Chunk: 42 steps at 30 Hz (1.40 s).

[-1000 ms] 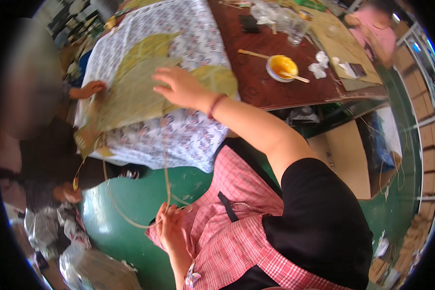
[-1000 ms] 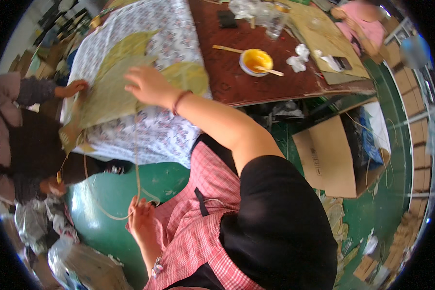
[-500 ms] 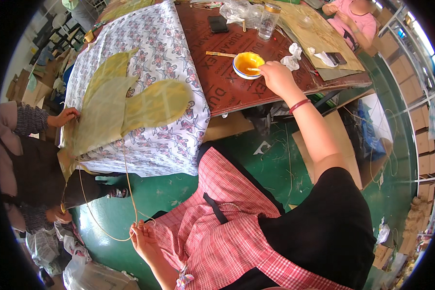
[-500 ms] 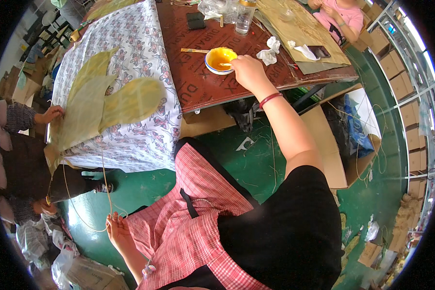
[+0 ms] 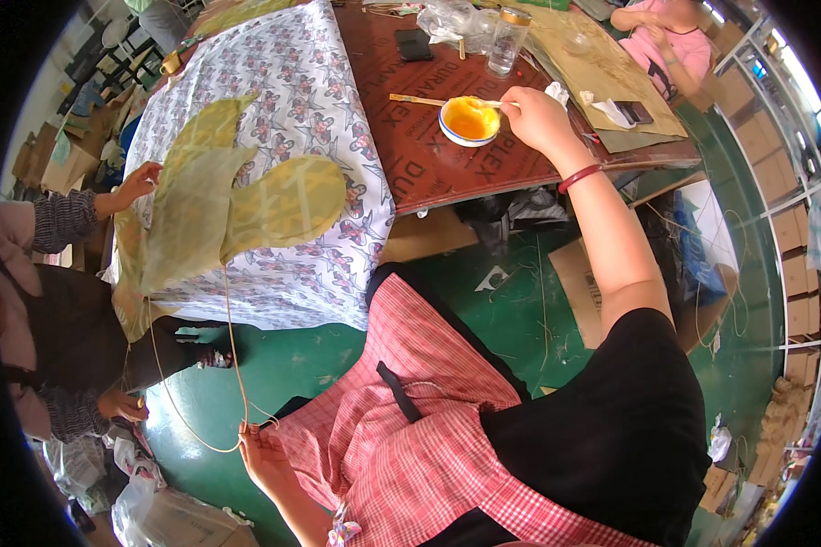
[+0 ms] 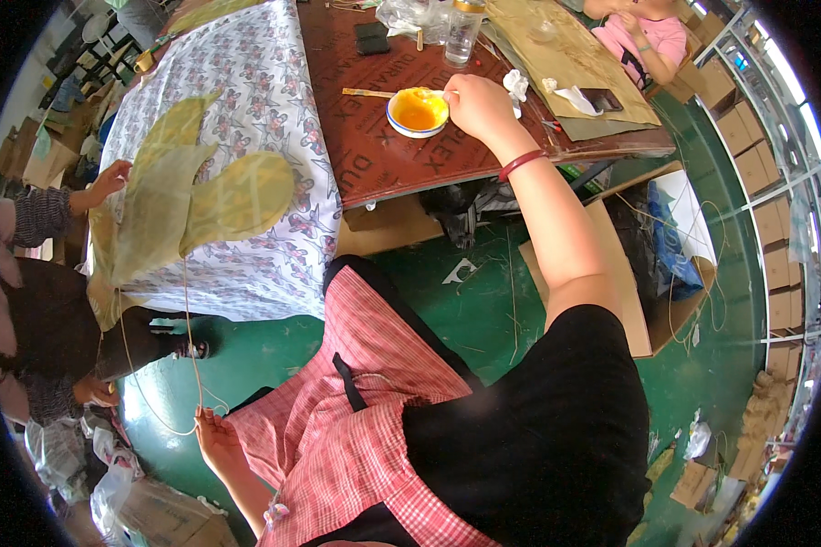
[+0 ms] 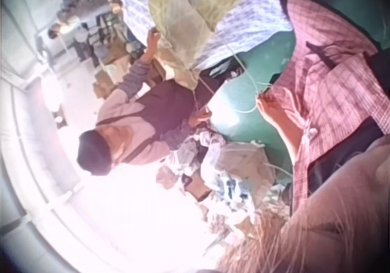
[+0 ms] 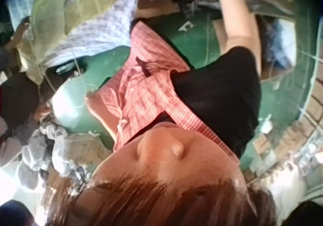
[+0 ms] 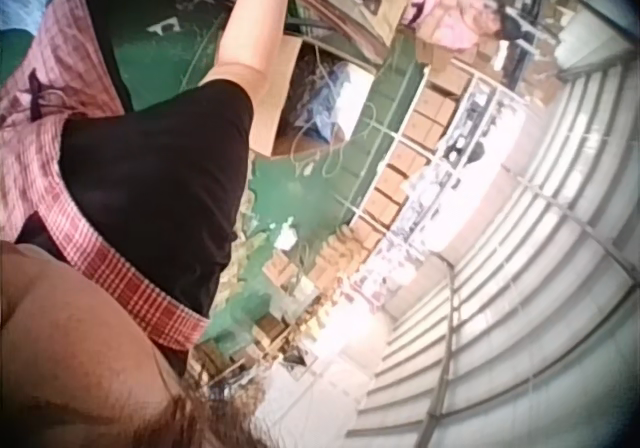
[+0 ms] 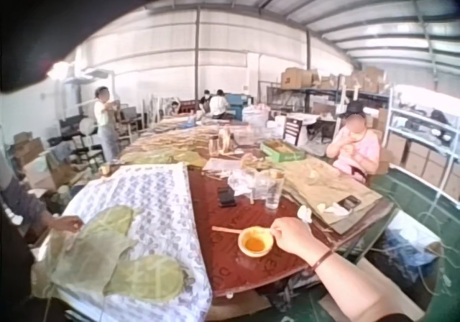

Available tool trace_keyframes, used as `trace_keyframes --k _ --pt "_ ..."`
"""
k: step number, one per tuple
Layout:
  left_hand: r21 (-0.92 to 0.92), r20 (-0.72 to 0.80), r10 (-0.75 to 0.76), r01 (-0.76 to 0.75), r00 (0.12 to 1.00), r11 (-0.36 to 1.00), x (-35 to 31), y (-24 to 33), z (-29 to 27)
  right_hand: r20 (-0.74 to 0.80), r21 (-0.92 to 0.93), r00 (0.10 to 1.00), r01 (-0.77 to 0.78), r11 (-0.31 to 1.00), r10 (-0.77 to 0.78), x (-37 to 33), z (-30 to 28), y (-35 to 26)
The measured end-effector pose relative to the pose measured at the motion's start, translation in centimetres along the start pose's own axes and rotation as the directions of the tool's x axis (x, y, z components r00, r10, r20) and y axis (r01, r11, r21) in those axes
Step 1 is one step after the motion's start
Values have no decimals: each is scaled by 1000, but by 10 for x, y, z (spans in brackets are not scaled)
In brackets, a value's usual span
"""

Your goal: Assembling a kite by applying glue to the frame and attaching the paper covering.

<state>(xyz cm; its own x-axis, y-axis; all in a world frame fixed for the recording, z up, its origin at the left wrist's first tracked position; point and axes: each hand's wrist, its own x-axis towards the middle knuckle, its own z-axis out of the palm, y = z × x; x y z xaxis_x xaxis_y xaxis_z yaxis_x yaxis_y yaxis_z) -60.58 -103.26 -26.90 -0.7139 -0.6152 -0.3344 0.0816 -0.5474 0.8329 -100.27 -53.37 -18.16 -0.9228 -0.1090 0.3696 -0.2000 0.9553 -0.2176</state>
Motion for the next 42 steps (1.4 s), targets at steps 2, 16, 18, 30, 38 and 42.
trace_keyframes --k 2,16,18,30,38,42 --pt "-23 -10 -19 19 1000 1000 1 -2 -4 -60 -49 996 69 996 -71 -2 -12 -7" --pt "-128 -9 -7 6 1000 992 2 -6 -12 90 93 982 158 983 -166 12 16 1" --pt "-126 -14 2 -4 1000 992 -1 -3 -10 75 131 984 148 980 -159 8 20 -4" --pt "-110 -6 27 -27 1000 994 1 -4 -8 56 162 998 -26 986 17 10 8 -1" --pt "-135 -8 16 -17 1000 991 1 -4 -9 -63 335 997 -25 942 49 -19 -11 8" --pt "-107 -13 18 -19 1000 994 2 -5 -12 -81 204 988 142 969 -128 -56 -19 6"
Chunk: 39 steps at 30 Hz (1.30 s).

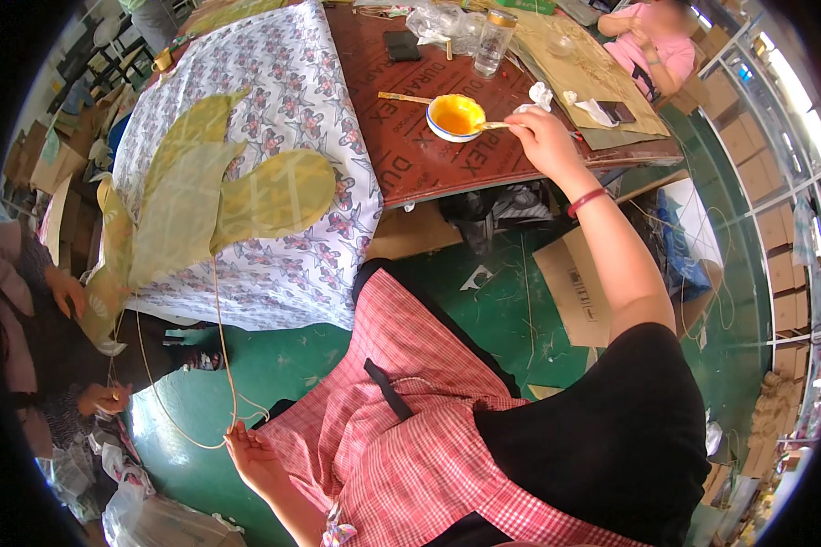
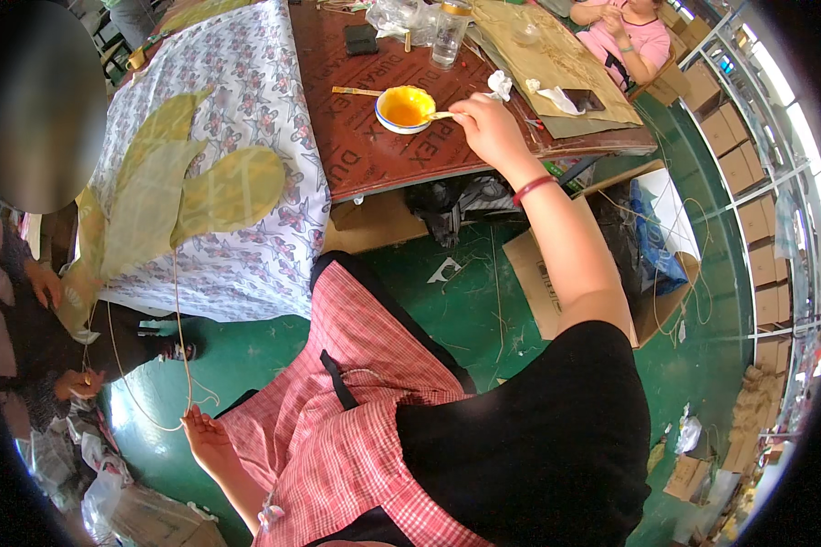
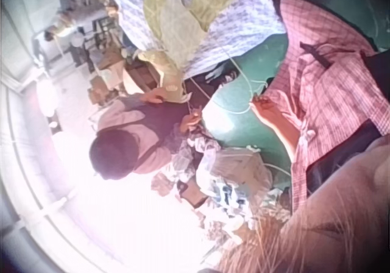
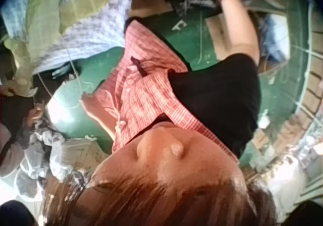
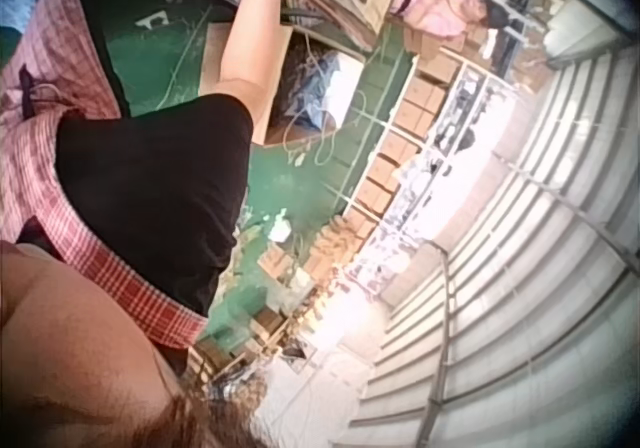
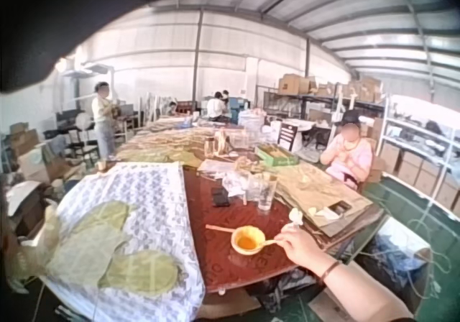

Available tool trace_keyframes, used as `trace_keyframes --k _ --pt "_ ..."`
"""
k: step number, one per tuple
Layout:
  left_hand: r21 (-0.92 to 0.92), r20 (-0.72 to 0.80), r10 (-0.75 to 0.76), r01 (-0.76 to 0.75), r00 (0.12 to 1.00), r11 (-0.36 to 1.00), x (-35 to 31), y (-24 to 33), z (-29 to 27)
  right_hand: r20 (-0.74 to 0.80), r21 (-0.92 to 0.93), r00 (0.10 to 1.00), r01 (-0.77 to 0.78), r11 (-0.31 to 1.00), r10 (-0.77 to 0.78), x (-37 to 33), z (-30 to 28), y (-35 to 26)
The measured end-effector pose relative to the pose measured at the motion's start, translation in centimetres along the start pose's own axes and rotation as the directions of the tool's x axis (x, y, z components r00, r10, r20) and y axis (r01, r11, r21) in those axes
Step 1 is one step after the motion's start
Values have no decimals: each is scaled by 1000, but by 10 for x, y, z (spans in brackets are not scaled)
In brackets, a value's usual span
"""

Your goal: Assembling a kite by applying glue to the frame and attaching the paper covering.

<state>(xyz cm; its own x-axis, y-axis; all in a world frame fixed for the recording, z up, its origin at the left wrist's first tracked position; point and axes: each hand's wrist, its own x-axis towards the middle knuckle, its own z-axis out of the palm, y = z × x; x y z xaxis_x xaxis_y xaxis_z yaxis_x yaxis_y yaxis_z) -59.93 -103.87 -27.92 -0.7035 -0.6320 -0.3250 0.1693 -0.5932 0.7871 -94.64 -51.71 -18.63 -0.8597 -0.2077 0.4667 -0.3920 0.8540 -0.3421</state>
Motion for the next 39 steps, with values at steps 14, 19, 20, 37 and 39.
trace_keyframes --k 14,19,20,37,39 --pt "-4 14 -1 1 1000 1000 -3 5 6 295 787 604 -593 171 740 -36 33 47" --pt "-27 -134 164 -169 977 985 9 -3 -13 377 892 760 -453 14 530 -45 25 8" --pt "-106 -136 155 -170 978 980 9 -4 -14 371 911 821 -412 2 433 -47 25 -19" --pt "-12 -176 161 -166 971 986 -9 -3 1 343 931 939 -339 131 -3 -66 213 -313" --pt "-16 -175 152 -158 973 987 -6 -4 -2 245 940 969 -235 245 -10 -61 225 -315"
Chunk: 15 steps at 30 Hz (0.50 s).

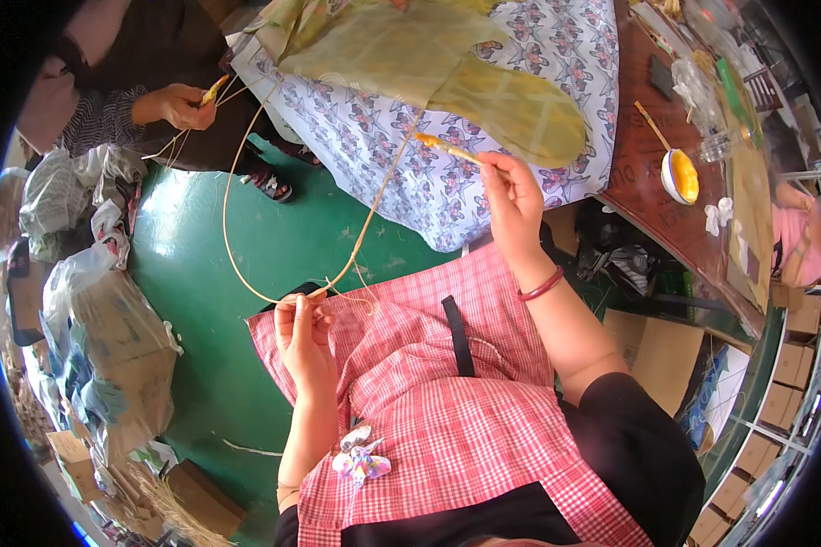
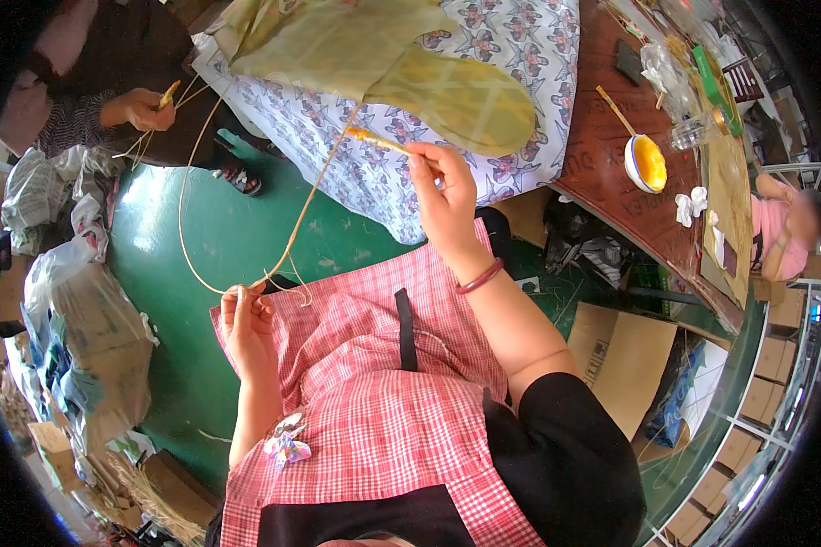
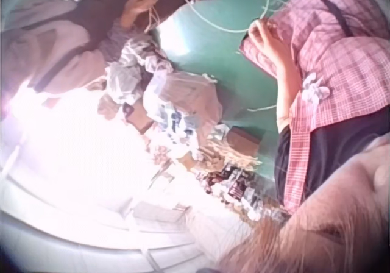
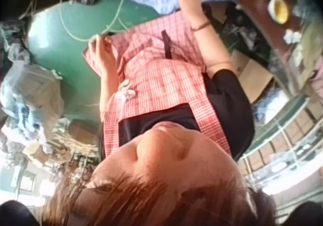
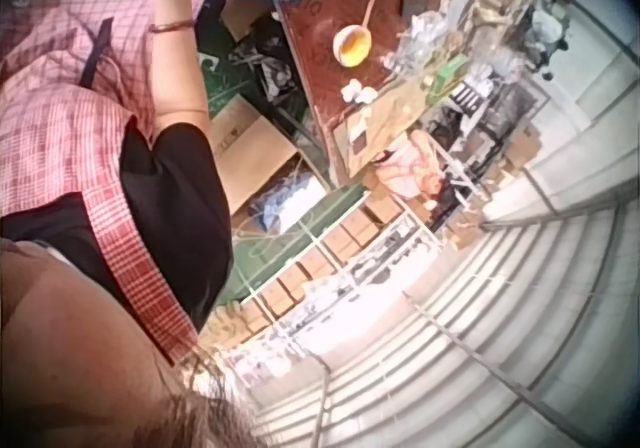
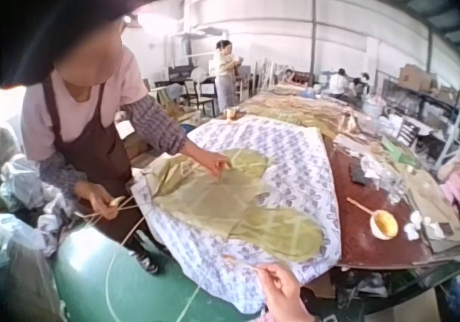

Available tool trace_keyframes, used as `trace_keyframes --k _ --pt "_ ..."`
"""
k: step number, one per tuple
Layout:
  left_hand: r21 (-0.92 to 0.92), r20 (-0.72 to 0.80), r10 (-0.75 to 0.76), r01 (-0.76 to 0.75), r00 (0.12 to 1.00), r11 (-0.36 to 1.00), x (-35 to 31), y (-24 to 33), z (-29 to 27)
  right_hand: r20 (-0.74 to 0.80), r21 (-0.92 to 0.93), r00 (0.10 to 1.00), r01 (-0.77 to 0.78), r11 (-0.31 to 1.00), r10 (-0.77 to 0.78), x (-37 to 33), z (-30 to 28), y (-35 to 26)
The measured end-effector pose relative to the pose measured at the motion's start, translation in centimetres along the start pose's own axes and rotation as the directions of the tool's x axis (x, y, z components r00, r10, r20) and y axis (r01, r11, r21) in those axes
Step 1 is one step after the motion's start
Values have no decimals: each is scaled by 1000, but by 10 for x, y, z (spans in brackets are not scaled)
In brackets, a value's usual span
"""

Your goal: Assembling a kite by applying glue to the frame and attaching the paper covering.

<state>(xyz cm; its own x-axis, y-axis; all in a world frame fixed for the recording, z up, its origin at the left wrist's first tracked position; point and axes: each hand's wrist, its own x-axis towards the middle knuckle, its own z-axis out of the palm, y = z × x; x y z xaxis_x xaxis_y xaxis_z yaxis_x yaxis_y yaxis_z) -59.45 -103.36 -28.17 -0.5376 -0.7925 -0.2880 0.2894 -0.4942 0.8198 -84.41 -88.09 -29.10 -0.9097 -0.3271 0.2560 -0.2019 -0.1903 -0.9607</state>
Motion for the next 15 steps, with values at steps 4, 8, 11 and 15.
trace_keyframes --k 4,8,11,15 --pt "-8 9 -20 20 1000 1000 4 -4 -6 36 -220 984 181 959 -177 18 4 9" --pt "0 -12 -55 55 998 999 4 -4 -6 66 -320 978 208 924 -198 29 5 14" --pt "3 -4 -62 62 998 998 4 -6 -9 115 -378 966 257 890 -230 32 7 18" --pt "-25 -18 -78 77 997 997 5 -8 -13 231 -416 927 368 832 -295 33 9 8"
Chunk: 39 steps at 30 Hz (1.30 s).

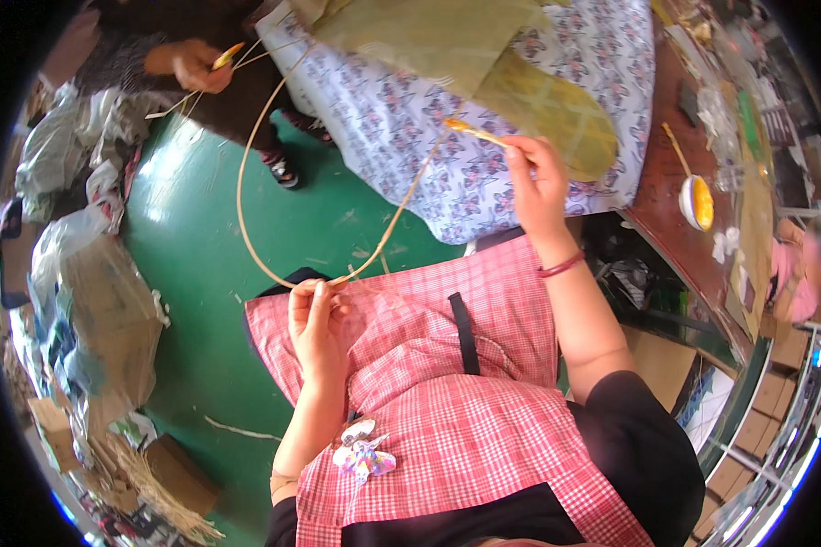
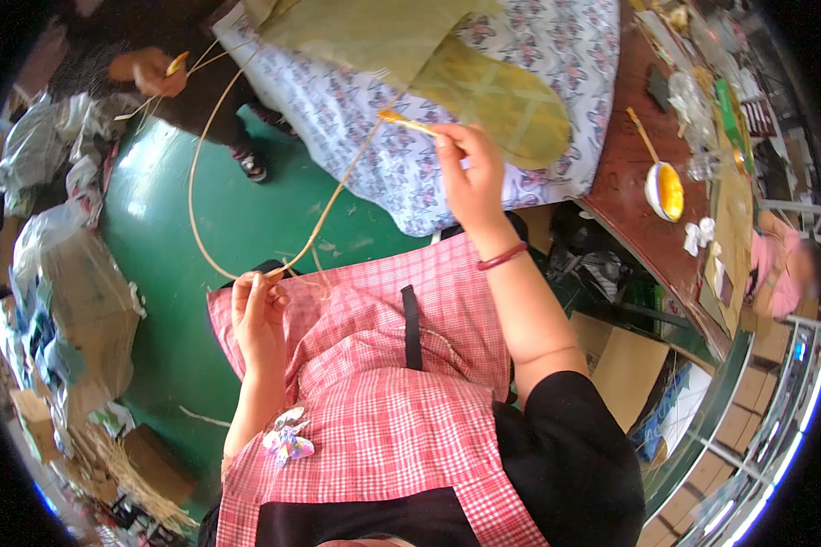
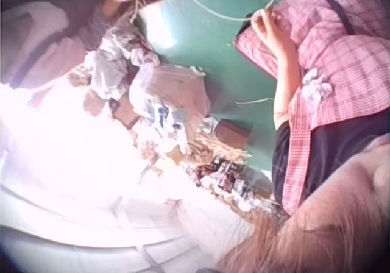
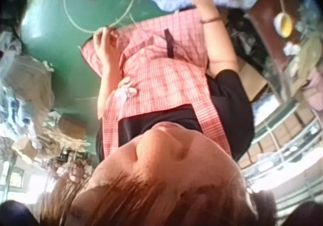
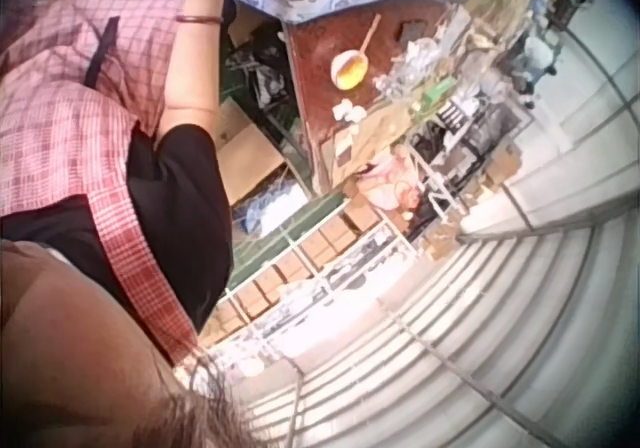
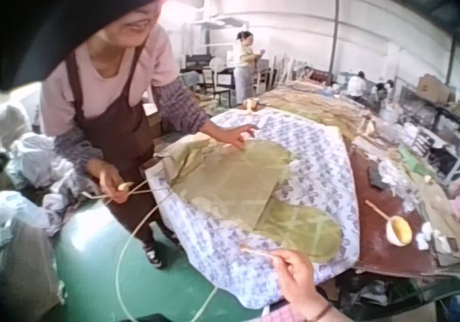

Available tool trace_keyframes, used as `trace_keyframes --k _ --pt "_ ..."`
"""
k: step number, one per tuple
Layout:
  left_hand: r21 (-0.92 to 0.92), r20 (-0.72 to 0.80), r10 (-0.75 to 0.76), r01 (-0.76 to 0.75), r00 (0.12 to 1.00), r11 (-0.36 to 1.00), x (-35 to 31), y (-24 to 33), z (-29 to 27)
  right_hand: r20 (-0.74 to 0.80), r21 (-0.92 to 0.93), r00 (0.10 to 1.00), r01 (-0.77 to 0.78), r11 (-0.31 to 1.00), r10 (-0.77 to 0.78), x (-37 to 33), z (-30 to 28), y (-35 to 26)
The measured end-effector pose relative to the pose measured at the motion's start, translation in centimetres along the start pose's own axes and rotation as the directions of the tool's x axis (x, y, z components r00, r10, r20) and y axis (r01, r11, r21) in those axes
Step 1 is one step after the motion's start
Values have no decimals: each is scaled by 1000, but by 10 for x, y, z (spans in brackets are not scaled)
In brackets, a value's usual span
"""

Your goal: Assembling a kite by applying glue to the frame and attaching the paper covering.

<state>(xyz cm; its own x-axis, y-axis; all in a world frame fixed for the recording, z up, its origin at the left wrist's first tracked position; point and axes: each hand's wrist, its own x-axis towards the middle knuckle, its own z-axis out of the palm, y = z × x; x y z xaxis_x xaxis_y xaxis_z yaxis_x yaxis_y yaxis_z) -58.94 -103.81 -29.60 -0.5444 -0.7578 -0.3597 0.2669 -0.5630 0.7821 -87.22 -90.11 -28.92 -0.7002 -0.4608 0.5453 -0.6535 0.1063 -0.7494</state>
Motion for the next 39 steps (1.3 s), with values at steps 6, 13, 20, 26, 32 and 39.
trace_keyframes --k 6,13,20,26,32,39 --pt "0 21 -2 2 1000 1000 -1 -1 -2 4 42 996 -86 995 86 -3 -1 -1" --pt "1 11 2 -2 1000 1000 -2 -1 3 65 -36 998 16 999 -13 -26 0 -22" --pt "-6 17 -10 10 1000 1000 -4 0 4 136 -5 990 46 999 -45 -54 4 -47" --pt "-35 63 -44 46 997 998 -1 2 2 216 44 975 43 998 -52 -76 4 -64" --pt "-15 33 -15 16 999 1000 2 5 -3 305 104 934 158 982 -183 -88 11 -79" --pt "22 0 5 -5 1000 1000 3 4 -10 189 -21 956 232 972 -224 -74 13 -62"
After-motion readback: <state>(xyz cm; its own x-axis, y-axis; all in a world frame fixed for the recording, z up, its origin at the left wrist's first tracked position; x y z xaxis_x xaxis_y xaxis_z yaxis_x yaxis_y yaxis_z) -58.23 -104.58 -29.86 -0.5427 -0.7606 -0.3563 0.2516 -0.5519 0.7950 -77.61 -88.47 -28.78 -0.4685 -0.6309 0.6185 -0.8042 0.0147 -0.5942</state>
